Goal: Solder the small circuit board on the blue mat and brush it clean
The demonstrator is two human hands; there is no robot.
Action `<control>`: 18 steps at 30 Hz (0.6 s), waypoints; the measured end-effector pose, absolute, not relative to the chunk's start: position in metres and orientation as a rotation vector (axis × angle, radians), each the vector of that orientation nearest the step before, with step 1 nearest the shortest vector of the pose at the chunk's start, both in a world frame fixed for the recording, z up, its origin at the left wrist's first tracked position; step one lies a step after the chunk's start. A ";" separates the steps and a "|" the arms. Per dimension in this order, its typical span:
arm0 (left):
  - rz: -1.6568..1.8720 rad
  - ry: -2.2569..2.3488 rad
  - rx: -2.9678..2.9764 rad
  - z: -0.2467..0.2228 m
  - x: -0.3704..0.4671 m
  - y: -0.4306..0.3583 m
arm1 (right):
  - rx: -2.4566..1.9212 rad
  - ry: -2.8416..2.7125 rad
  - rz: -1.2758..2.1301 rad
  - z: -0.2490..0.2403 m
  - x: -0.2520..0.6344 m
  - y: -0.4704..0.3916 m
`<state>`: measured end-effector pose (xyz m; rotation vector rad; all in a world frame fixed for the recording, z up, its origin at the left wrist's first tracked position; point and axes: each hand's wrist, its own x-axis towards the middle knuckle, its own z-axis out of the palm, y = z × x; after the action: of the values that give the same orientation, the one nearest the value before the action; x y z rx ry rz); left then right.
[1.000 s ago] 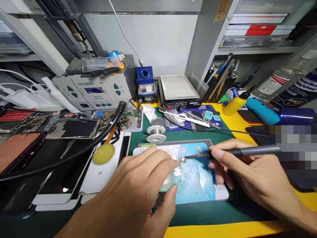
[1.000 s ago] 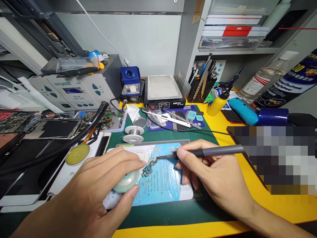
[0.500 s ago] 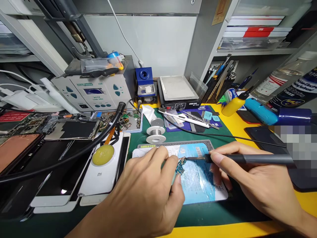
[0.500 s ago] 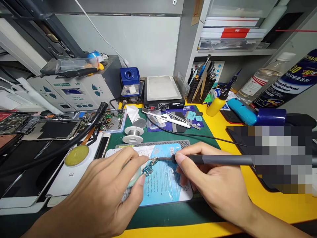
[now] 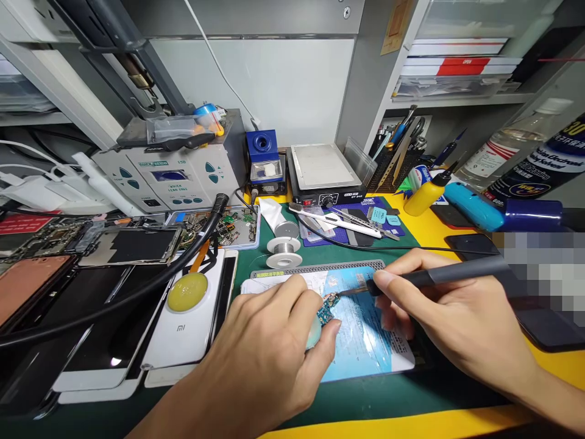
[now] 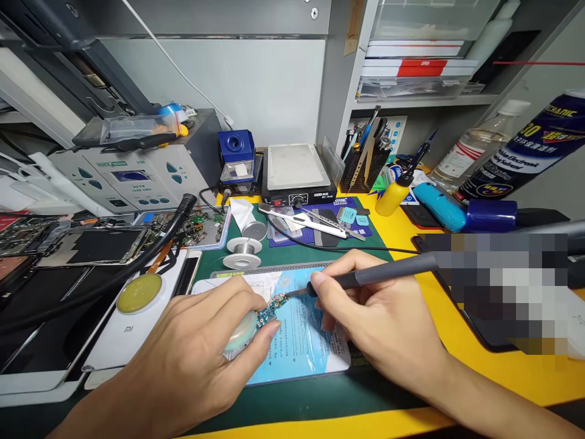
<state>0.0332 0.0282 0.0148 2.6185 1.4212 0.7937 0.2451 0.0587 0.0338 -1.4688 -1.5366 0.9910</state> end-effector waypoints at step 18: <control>0.828 1.388 2.602 0.011 0.030 0.027 | -1.411 -1.654 0.823 0.031 0.246 0.054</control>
<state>0.0301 0.0271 0.0105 2.6021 1.3877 0.8284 0.2459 0.0536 0.0306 -1.4109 -1.6539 0.8232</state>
